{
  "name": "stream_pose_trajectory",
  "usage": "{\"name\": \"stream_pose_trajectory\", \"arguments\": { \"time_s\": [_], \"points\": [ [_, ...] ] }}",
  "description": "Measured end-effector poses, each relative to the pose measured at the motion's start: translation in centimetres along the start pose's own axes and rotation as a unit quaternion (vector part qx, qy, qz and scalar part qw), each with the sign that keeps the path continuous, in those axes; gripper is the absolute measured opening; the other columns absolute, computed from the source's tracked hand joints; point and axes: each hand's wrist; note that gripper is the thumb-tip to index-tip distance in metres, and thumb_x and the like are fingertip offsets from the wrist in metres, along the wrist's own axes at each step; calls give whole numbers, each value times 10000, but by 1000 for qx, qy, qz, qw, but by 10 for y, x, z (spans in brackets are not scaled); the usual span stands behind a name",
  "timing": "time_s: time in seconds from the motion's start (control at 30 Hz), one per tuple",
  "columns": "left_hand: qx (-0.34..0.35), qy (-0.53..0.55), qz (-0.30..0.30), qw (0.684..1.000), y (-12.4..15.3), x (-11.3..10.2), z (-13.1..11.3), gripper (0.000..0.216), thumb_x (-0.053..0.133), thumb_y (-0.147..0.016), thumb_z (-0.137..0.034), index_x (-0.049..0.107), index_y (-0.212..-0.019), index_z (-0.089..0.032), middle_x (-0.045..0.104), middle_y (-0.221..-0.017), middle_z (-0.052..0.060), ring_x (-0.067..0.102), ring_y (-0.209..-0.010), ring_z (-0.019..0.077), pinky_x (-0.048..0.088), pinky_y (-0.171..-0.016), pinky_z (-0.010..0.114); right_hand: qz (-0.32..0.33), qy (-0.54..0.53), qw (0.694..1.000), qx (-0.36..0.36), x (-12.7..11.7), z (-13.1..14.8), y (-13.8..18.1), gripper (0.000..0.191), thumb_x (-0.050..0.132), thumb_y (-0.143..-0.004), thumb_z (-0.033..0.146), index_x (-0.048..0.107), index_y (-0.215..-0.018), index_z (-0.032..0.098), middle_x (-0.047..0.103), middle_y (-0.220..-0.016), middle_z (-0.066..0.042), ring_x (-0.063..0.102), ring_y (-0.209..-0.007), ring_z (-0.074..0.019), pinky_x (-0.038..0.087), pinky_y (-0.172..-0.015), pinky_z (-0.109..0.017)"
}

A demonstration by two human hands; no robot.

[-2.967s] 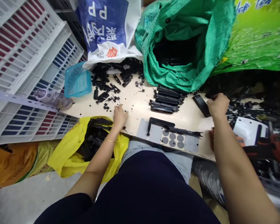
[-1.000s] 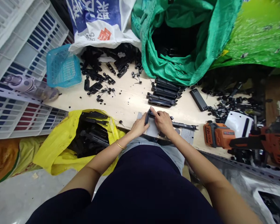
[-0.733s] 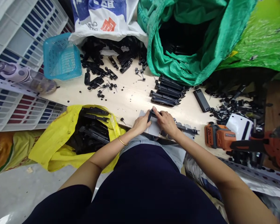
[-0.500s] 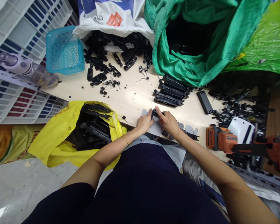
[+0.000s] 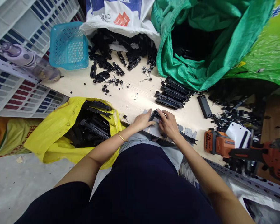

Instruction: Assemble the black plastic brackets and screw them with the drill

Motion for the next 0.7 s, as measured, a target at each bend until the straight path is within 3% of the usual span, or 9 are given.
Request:
{"name": "stream_pose_trajectory", "arguments": {
  "time_s": [0.1, 0.17, 0.27, 0.37, 0.43, 0.53, 0.7],
  "points": [
    [114, -45, -71, 990, 0, -17, 18, 530, 416, -900, -178, 316, -1418, -130, 593, -1190, 148, 573, -1100, 246, 460, -910, 360, -112, -40, 988, 100, -15, -15, 32, 489, 449, -879, 251, 390, -1357, 171, 518, -1171, -143, 477, -1084, -264, 403, -926, -433],
    [238, -107, -101, 960, -6, -24, 25, 613, 390, -821, -27, 311, -1418, -143, 458, -1372, 151, 424, -1285, 248, 341, -1060, 407, -93, -67, 981, 155, -18, -27, 58, 441, 490, -871, 329, 463, -1279, 164, 561, -1083, -131, 514, -1015, -264, 425, -881, -429],
    [405, -187, -62, 893, -22, -29, 24, 744, 462, -734, 6, 263, -1434, -151, 255, -1516, 144, 210, -1412, 264, 120, -1156, 480, -5, -93, 981, 170, -11, -38, 87, 328, 513, -859, 406, 585, -1078, 173, 597, -939, -108, 547, -892, -258, 453, -791, -407],
    [500, -216, 13, 839, -33, -34, 12, 785, 551, -733, -74, 220, -1443, -133, 307, -1489, 166, 255, -1396, 247, 95, -1163, 462, 2, -128, 976, 175, -8, -37, 97, 266, 478, -888, 409, 610, -965, 190, 607, -881, -94, 560, -867, -248, 466, -767, -384],
    [524, -205, 32, 826, -34, -39, 0, 782, 592, -765, -187, 209, -1444, -118, 390, -1429, 187, 327, -1355, 253, 152, -1146, 455, -7, -167, 971, 171, -16, -30, 97, 258, 472, -899, 408, 601, -969, 196, 613, -875, -83, 574, -859, -234, 475, -759, -364],
    [506, -194, 13, 840, -26, -43, -23, 824, 632, -771, -328, 211, -1443, -108, 472, -1329, 204, 431, -1247, 294, 291, -1063, 455, -14, -166, 971, 173, -39, -17, 93, 260, 467, -908, 408, 595, -972, 191, 616, -885, -82, 588, -866, -231, 478, -745, -352],
    [416, -274, -4, 867, -9, -40, -60, 620, 503, -833, -177, 288, -1414, -139, 585, -1081, 121, 585, -958, 228, 448, -775, 315, 15, -116, 984, 133, -74, 1, 83, 277, 434, -930, 399, 584, -1022, 185, 618, -923, -86, 597, -897, -218, 473, -736, -315]
  ]
}}
Point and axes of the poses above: each hand's wrist, its own y-axis away from the middle knuckle, its own x-axis out of the palm, z = x × y
